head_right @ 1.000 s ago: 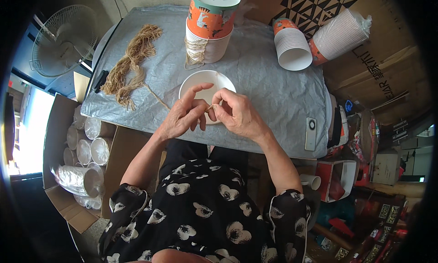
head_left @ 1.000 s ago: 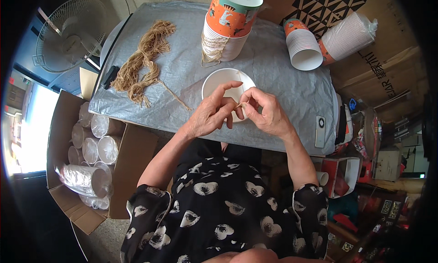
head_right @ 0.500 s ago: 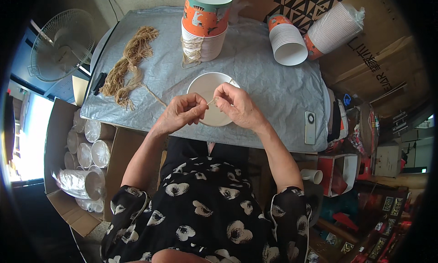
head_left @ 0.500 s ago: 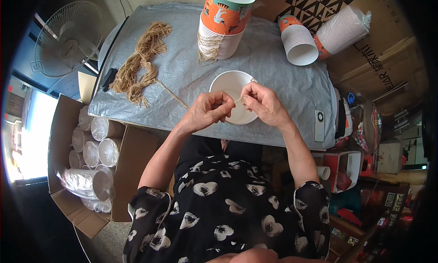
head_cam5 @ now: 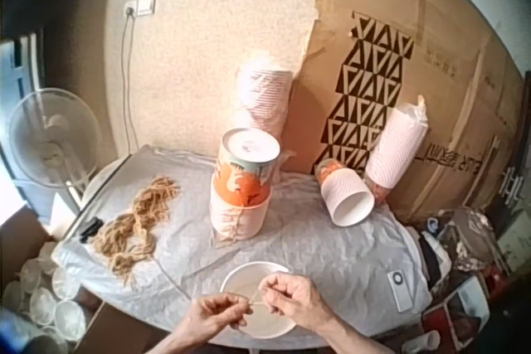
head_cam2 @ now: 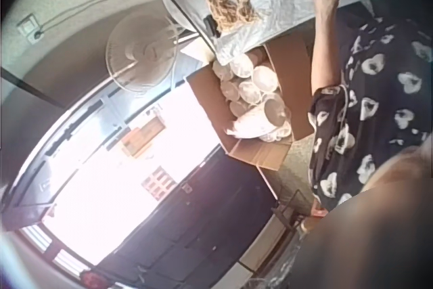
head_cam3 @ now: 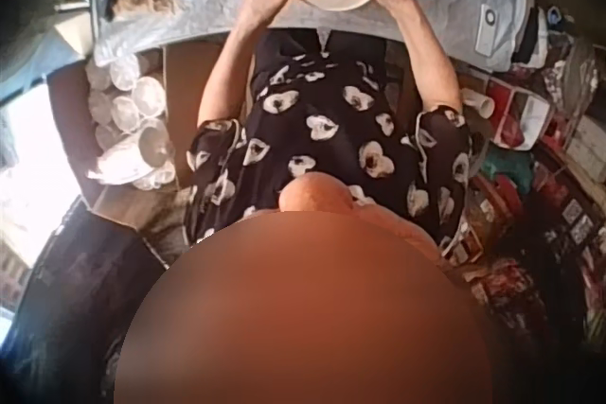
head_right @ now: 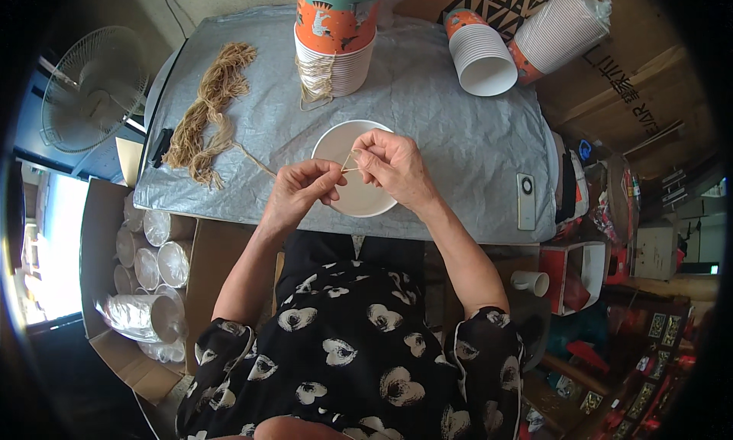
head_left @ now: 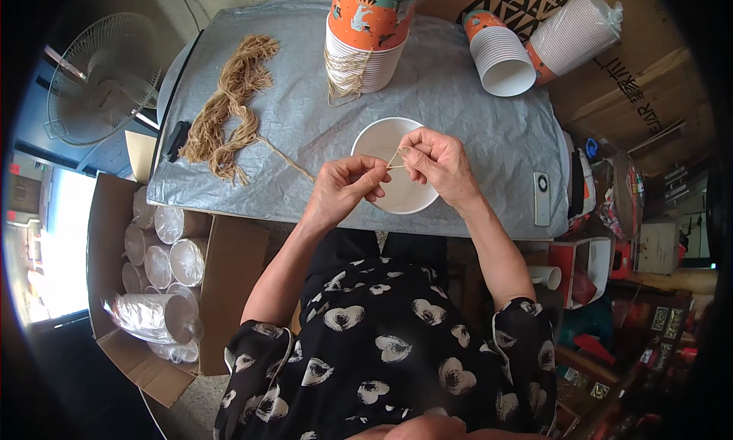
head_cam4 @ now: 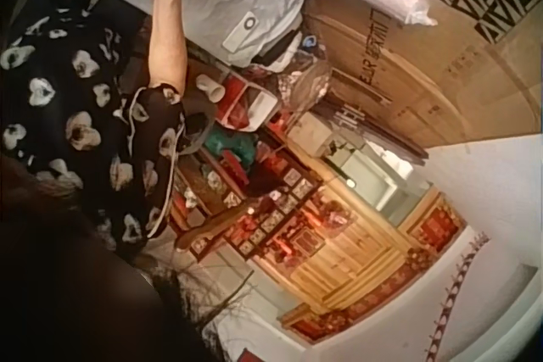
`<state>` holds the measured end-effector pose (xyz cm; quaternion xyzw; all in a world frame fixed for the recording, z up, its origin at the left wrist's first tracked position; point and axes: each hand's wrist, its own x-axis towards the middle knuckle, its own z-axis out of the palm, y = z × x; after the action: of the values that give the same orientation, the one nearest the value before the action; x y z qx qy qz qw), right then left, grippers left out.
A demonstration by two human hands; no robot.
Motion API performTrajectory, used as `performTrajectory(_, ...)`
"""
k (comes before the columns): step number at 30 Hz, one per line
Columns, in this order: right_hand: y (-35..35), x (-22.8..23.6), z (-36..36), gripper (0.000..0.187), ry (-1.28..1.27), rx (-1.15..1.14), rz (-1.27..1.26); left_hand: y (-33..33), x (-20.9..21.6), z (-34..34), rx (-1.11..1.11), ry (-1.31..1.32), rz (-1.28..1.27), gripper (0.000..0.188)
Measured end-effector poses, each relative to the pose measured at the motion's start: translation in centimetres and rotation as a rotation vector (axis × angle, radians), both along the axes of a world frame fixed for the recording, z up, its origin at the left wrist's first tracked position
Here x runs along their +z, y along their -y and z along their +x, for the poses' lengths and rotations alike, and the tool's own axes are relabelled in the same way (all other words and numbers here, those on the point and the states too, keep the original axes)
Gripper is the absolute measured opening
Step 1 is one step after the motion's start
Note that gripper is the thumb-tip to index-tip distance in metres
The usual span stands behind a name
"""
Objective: Tying thin strings or ropes onto the rims of paper cups for packaging or carrying purposes.
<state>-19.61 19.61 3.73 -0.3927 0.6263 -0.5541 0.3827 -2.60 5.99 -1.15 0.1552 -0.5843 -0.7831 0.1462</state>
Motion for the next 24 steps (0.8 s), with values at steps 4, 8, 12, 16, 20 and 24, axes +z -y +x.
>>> performTrajectory(4, 0.7, -0.3, 0.0, 0.018, -0.04, -0.03, -0.019, 0.8, -0.5, -0.2, -0.033, -0.021, 0.079, 0.021)
performTrajectory(8, 1.5, -1.0, -0.2, 0.017, -0.087, 0.02, -0.095, 1.5, -0.3, -0.4, -0.016, 0.011, 0.054, 0.021)
performTrajectory(12, 2.6, -1.2, -0.3, 0.017, -0.051, 0.05, -0.103, 1.6, -0.1, -0.4, 0.039, 0.064, -0.039, 0.019)
performTrajectory(16, 3.2, -1.6, -0.5, 0.018, 0.007, 0.032, -0.073, 1.0, -0.3, -0.6, 0.131, 0.02, -0.174, 0.016)
performTrajectory(20, 3.3, -2.7, -0.9, 0.017, 0.138, 0.01, -0.034, 0.4, -0.5, -1.2, 0.201, -0.035, -0.274, 0.012)
performTrajectory(24, 3.5, -2.2, -1.0, 0.014, 0.21, -0.026, -0.002, 0.4, -0.4, -1.5, 0.229, -0.1, -0.314, 0.01)
